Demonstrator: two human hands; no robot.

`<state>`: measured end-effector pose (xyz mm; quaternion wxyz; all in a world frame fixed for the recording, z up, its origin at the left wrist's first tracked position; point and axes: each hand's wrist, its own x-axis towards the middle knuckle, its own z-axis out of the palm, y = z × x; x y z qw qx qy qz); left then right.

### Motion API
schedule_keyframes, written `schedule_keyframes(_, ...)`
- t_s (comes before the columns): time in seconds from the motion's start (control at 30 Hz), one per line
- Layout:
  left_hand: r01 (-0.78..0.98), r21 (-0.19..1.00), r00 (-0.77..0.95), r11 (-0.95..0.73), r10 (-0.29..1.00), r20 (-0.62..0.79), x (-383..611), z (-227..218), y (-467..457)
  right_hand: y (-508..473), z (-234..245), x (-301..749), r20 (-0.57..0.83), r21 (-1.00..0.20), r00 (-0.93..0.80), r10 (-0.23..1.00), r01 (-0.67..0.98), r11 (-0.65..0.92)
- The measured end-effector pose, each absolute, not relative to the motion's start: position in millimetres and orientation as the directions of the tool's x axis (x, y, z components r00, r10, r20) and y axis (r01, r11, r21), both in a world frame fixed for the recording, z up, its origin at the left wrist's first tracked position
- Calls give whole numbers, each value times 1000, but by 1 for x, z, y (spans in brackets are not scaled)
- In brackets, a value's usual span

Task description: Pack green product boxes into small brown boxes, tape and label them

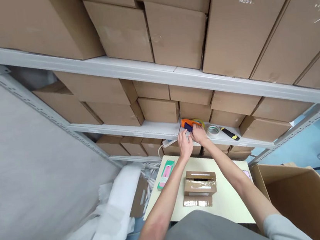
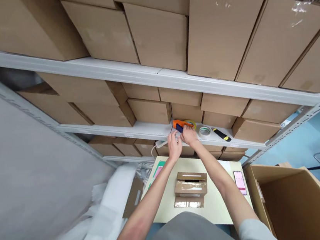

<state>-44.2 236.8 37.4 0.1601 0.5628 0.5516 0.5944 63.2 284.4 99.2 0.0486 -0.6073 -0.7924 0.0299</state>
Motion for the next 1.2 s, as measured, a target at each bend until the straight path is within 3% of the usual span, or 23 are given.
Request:
schedule_keyframes(0.17, 327, 888, -369, -325, 821, 436, -51, 45, 226, 289, 98, 48, 8, -91, -138, 990, 986, 139)
schedule_keyframes(0.3, 308, 937, -371, -164, 886, 277, -51, 36, 218, 294, 102, 57, -33, -137, -154, 987, 979, 149)
schedule_keyframes(0.37, 242, 965, -344, -98, 922, 180, -52, 29, 206, 287, 97, 70, 11, -280, -149, 989, 949, 146)
schedule_keyframes(0.43, 149, 981, -300, -126, 939, 166, -55, 24, 184, 264, 84, 86, 104, -546, -116, 988, 823, 154)
schedule_keyframes(0.53, 95, 970, -245, -223, 939, 240, -59, 25, 137, 203, 57, 104, 154, -899, -66, 986, 404, 168)
schedule_keyframes(0.6, 121, 963, -198, -241, 945, 261, -61, 31, 106, 154, 44, 109, 84, -986, -65, 994, 139, 93)
schedule_keyframes(0.7, 184, 952, -105, -245, 958, 266, -61, 40, 73, 94, 36, 105, -30, -998, -56, 998, -58, -34)
schedule_keyframes(0.8, 224, 941, -39, -254, 962, 269, -61, 43, 54, 62, 36, 101, -67, -992, -37, 997, -107, -71)
schedule_keyframes(1.0, 355, 872, 127, -338, 941, 314, -62, 44, 35, 43, 32, 107, -125, -986, -65, 990, -105, -132)
schedule_keyframes(1.2, 347, 908, 168, -235, 968, 186, -72, 32, 24, 29, 11, 115, -164, -986, -105, 981, 25, -162)
